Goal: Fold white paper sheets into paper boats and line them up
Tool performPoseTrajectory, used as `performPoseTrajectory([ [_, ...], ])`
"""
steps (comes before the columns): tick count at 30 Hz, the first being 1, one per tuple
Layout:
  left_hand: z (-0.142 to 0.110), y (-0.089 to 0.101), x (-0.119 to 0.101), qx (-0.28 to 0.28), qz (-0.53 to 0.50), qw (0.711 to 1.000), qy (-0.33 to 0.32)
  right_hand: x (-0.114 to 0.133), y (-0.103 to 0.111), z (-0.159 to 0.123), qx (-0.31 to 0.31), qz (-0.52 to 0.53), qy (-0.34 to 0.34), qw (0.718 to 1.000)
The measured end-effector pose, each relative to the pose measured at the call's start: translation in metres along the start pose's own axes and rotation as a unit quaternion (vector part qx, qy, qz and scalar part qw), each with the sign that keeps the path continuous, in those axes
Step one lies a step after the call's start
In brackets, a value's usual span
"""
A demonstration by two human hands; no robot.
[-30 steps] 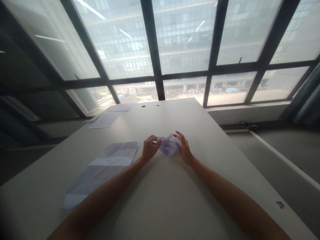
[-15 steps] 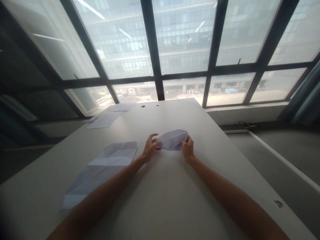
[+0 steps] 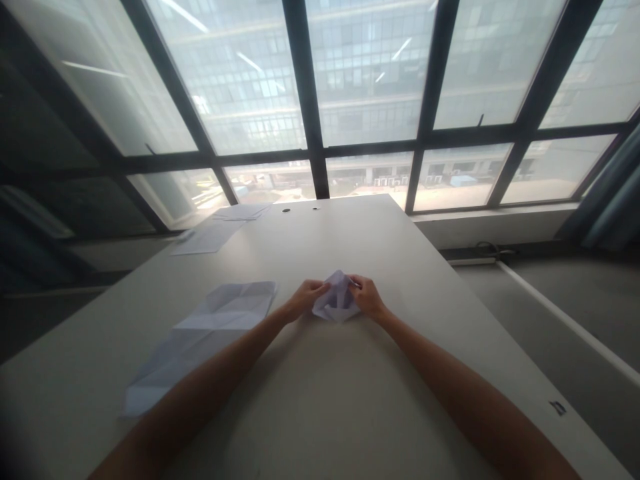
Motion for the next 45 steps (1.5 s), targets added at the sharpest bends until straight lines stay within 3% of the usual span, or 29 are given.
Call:
performPoseTrajectory([
  [2, 0.0, 0.002, 0.005, -0.011, -0.048, 0.998, 0.042, -0.005, 0.009, 0.003, -0.05, -0.019, -0.002, 0.999],
  [4, 0.001, 0.002, 0.009, -0.011, -0.101, 0.993, 0.067, -0.005, 0.024, 0.005, -0.149, -0.062, 0.03, 0.986],
  [6, 0.003, 0.0, 0.013, -0.016, -0.151, 0.985, 0.081, 0.004, 0.037, 0.003, -0.248, -0.122, 0.099, 0.956],
  [8, 0.007, 0.0, 0.018, -0.051, -0.19, 0.976, 0.092, 0.017, 0.042, -0.001, -0.298, -0.174, 0.176, 0.922],
  [11, 0.012, 0.007, 0.027, -0.144, -0.235, 0.957, 0.095, 0.032, 0.037, -0.006, -0.282, -0.242, 0.25, 0.894],
  [14, 0.012, 0.011, 0.029, -0.19, -0.266, 0.942, 0.082, 0.034, 0.024, -0.009, -0.212, -0.277, 0.262, 0.9],
  [18, 0.007, 0.008, 0.022, -0.169, -0.27, 0.944, 0.081, 0.027, 0.016, -0.009, -0.159, -0.234, 0.216, 0.935],
  [24, -0.002, 0.0, 0.009, -0.109, -0.282, 0.949, 0.086, 0.013, 0.018, -0.005, -0.162, -0.145, 0.102, 0.971],
  [29, -0.001, -0.001, 0.011, -0.1, -0.256, 0.958, 0.082, 0.005, 0.025, -0.001, -0.198, -0.048, 0.045, 0.978],
  [31, 0.001, 0.001, 0.012, -0.113, -0.237, 0.963, 0.065, -0.001, 0.03, 0.002, -0.222, -0.011, 0.007, 0.975],
  [34, 0.005, 0.013, 0.012, -0.18, -0.182, 0.967, 0.002, -0.015, 0.038, 0.009, -0.25, 0.069, -0.075, 0.963],
  [37, 0.007, 0.023, 0.011, -0.232, -0.098, 0.966, -0.053, -0.028, 0.044, 0.019, -0.226, 0.103, -0.134, 0.959],
  [39, 0.009, 0.026, 0.01, -0.241, -0.057, 0.966, -0.08, -0.036, 0.052, 0.026, -0.224, 0.078, -0.146, 0.961],
  [45, 0.012, 0.043, 0.007, -0.313, -0.005, 0.942, -0.122, -0.052, 0.085, 0.038, -0.295, 0.036, -0.143, 0.944],
])
Point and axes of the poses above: each hand's wrist, its own z-axis towards the middle knuckle, its own y-axis out of the back of the hand, x = y × z, the point moved 6 cm from there along z, towards the middle knuckle, and after that the axes turned 15 degrees about -x, right-handed, at the moved point
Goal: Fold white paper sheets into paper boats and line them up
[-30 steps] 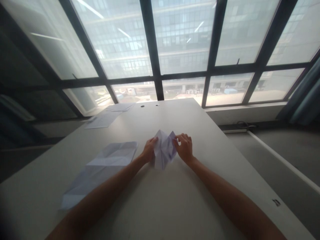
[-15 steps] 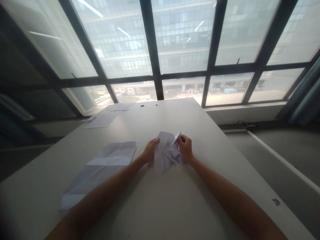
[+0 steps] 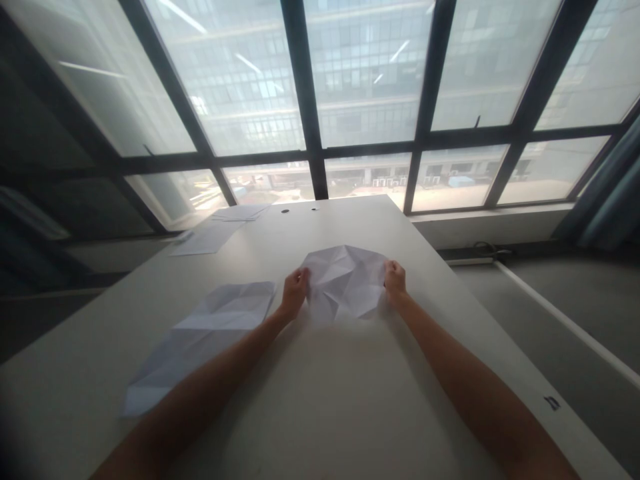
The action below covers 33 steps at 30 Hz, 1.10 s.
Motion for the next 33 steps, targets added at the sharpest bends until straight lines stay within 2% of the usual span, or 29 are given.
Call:
performPoseTrajectory([
  [2, 0.003, 0.004, 0.0, -0.022, 0.019, 0.999, -0.015, -0.001, -0.002, -0.003, 0.025, -0.006, -0.03, 0.999],
  [5, 0.004, 0.009, -0.001, -0.053, 0.038, 0.997, -0.034, 0.001, -0.014, -0.021, 0.12, -0.031, -0.077, 0.989],
  [7, 0.003, 0.011, -0.003, -0.065, 0.032, 0.997, -0.039, 0.004, -0.018, -0.034, 0.157, -0.074, -0.074, 0.982],
  [11, 0.002, 0.012, -0.003, -0.076, 0.003, 0.997, -0.028, 0.005, -0.022, -0.049, 0.178, -0.116, -0.05, 0.976],
  [13, 0.004, 0.014, 0.0, -0.085, 0.004, 0.996, -0.017, 0.007, -0.023, -0.049, 0.166, -0.092, -0.027, 0.981],
  [18, 0.012, 0.022, 0.01, -0.134, 0.023, 0.991, 0.002, 0.015, -0.009, -0.03, 0.032, -0.031, 0.066, 0.997],
  [20, 0.014, 0.023, 0.012, -0.134, 0.021, 0.991, 0.016, 0.017, -0.003, -0.018, 0.003, -0.024, 0.098, 0.995],
  [24, 0.014, 0.017, 0.014, -0.09, 0.008, 0.995, 0.043, 0.014, 0.014, 0.015, -0.019, -0.08, 0.149, 0.985],
  [27, 0.01, 0.009, 0.017, -0.031, 0.039, 0.998, 0.045, 0.008, 0.025, 0.038, -0.003, -0.17, 0.187, 0.967],
  [30, 0.004, 0.004, 0.013, 0.01, 0.158, 0.987, -0.01, 0.004, 0.032, 0.05, 0.014, -0.23, 0.222, 0.947],
  [33, -0.002, 0.007, -0.011, -0.031, 0.272, 0.949, -0.16, 0.002, 0.029, 0.05, 0.066, -0.23, 0.22, 0.946],
])
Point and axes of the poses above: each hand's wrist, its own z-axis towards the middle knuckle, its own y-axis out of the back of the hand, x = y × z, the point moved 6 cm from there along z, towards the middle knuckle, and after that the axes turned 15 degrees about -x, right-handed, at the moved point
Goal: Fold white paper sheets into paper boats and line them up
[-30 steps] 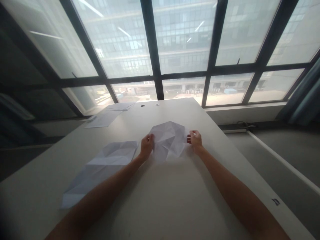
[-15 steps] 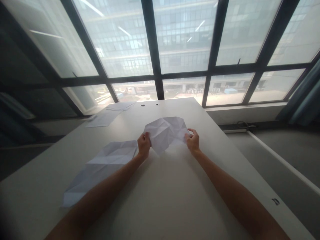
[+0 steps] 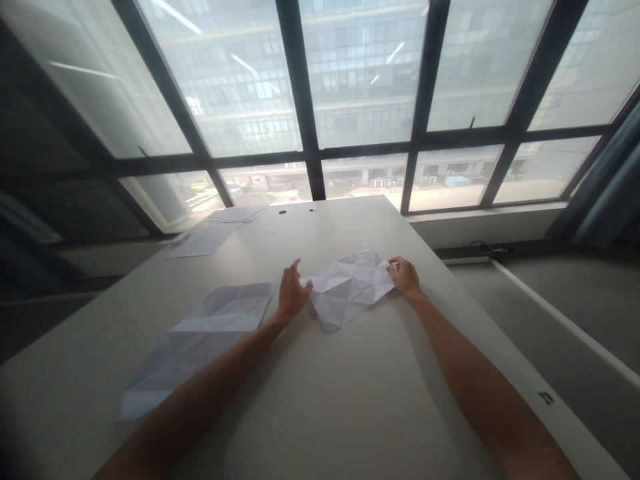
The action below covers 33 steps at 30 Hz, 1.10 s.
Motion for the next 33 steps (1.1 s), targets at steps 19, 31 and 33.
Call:
performPoseTrajectory([
  [19, -0.072, -0.022, -0.05, 0.386, -0.023, 0.854, -0.348, 0.1, -0.028, -0.077, -0.016, -0.139, 0.248, 0.959],
  [31, -0.072, -0.033, -0.038, 0.386, 0.089, 0.866, -0.306, 0.059, -0.066, -0.085, 0.23, -0.322, 0.212, 0.894],
  [33, -0.07, -0.033, -0.038, 0.384, 0.088, 0.869, -0.299, 0.053, -0.062, -0.077, 0.227, -0.331, 0.206, 0.892],
])
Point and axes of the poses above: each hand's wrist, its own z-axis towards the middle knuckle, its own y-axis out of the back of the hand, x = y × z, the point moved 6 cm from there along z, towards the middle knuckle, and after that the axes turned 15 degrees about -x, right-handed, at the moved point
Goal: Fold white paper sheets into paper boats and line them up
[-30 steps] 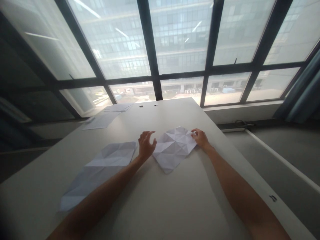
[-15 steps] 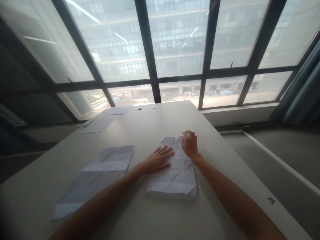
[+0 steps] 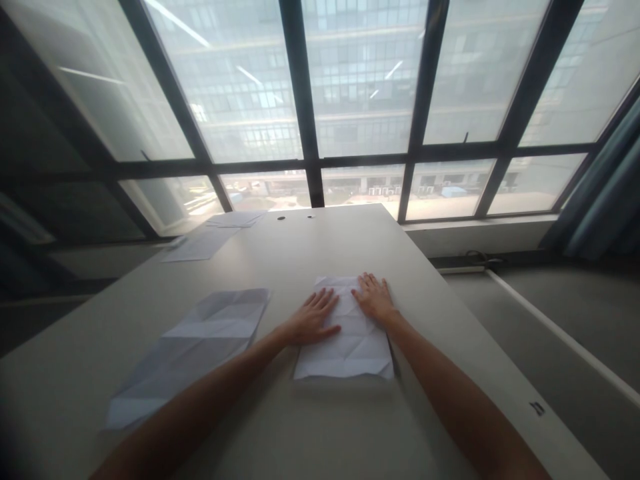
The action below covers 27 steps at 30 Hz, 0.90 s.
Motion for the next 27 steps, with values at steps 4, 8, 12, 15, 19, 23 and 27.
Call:
performPoseTrajectory([
  [4, 0.006, 0.01, 0.008, -0.061, 0.0, 0.997, 0.043, -0.002, -0.001, 0.0, 0.001, -0.001, 0.015, 1.0],
  [8, 0.006, 0.011, 0.019, -0.063, 0.022, 0.996, 0.055, 0.007, 0.006, -0.001, -0.026, 0.003, 0.032, 0.999],
  [12, 0.004, 0.005, 0.026, -0.03, 0.028, 0.997, 0.059, 0.023, 0.031, -0.004, -0.134, -0.015, 0.013, 0.991],
  [15, 0.004, 0.005, 0.027, -0.035, 0.029, 0.997, 0.06, 0.046, 0.03, -0.013, -0.104, 0.022, 0.061, 0.992],
  [19, 0.005, 0.005, 0.026, -0.045, 0.025, 0.997, 0.061, 0.054, 0.015, -0.025, -0.002, 0.068, 0.095, 0.993],
  [23, 0.005, 0.006, 0.03, -0.05, 0.019, 0.996, 0.071, 0.034, 0.012, -0.026, 0.022, 0.057, 0.077, 0.995],
  [27, 0.007, 0.009, 0.033, -0.08, 0.026, 0.993, 0.079, 0.024, 0.014, -0.023, 0.015, 0.038, 0.064, 0.997],
])
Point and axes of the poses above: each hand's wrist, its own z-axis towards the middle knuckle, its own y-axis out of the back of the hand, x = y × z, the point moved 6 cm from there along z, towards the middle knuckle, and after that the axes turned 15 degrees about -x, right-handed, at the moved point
